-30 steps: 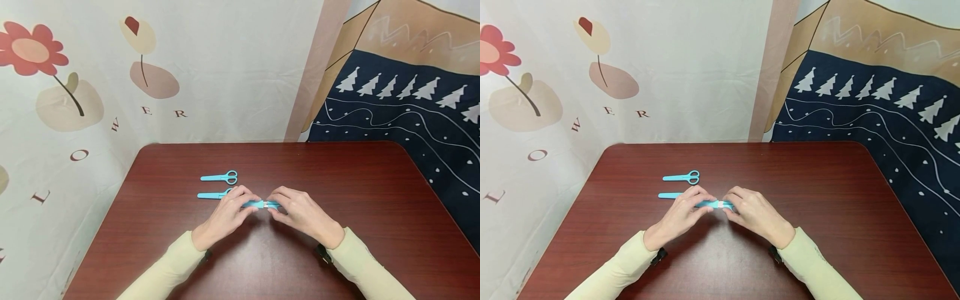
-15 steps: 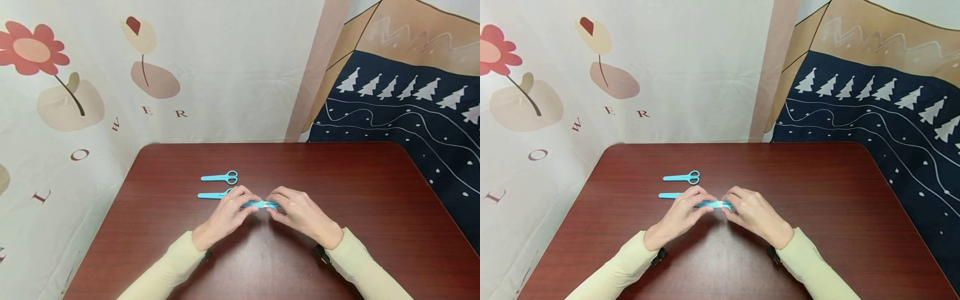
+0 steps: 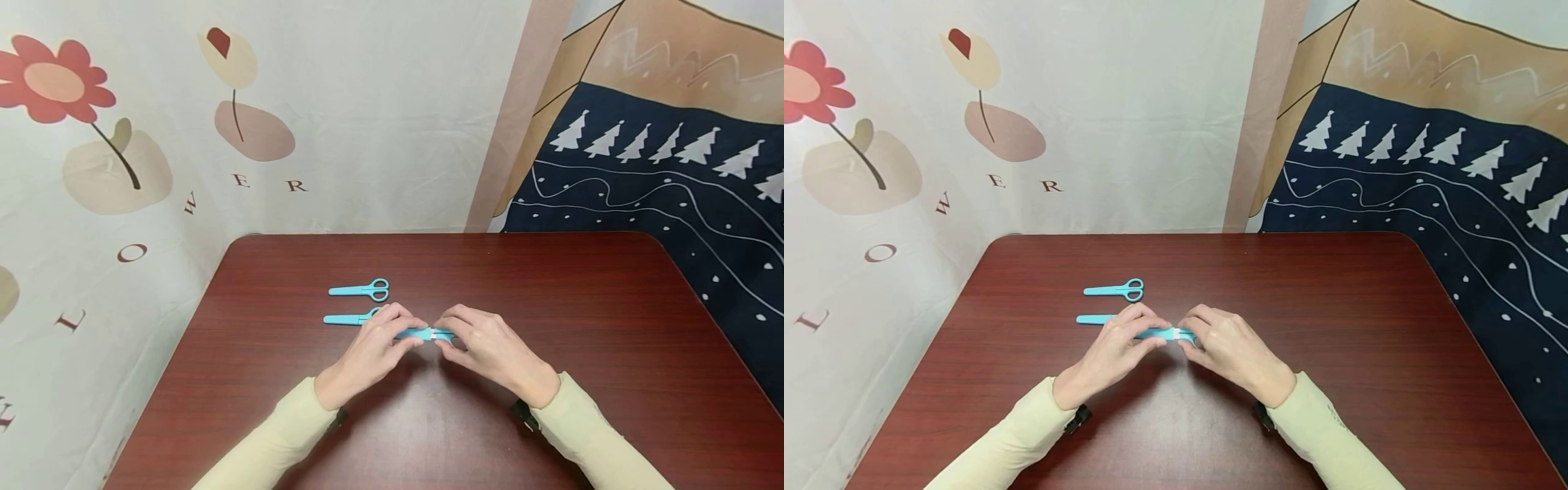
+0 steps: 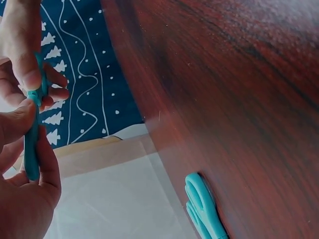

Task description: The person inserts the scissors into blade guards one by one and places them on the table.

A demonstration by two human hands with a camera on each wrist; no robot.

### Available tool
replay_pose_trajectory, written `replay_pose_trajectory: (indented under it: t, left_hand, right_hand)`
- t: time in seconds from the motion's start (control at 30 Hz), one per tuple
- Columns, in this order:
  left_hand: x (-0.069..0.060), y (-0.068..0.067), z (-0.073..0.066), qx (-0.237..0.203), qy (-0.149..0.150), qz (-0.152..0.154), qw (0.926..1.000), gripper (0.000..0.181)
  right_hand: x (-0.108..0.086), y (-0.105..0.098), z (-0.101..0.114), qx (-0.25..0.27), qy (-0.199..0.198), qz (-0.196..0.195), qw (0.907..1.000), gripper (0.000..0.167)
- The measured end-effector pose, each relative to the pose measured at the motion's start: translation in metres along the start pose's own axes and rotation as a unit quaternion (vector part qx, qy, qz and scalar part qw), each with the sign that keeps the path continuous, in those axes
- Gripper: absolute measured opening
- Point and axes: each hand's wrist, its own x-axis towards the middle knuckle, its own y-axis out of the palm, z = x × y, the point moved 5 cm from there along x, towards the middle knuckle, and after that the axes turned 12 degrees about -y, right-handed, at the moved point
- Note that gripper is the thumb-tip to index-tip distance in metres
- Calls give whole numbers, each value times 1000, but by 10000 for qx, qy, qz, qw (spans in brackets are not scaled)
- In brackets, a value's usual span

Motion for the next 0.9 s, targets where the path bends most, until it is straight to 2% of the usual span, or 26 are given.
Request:
replay_pose_trajectory:
  t: [0.27, 0.9]
  left_hand:
    - [0, 3, -4, 61, 186, -23, 9998, 26]
    - [-1, 1, -3, 95, 111, -203, 9997, 22]
  right_hand:
    - [2, -1, 2, 4, -95, -67, 9999, 27]
    - [6, 2, 3, 44, -24, -177, 9998, 24]
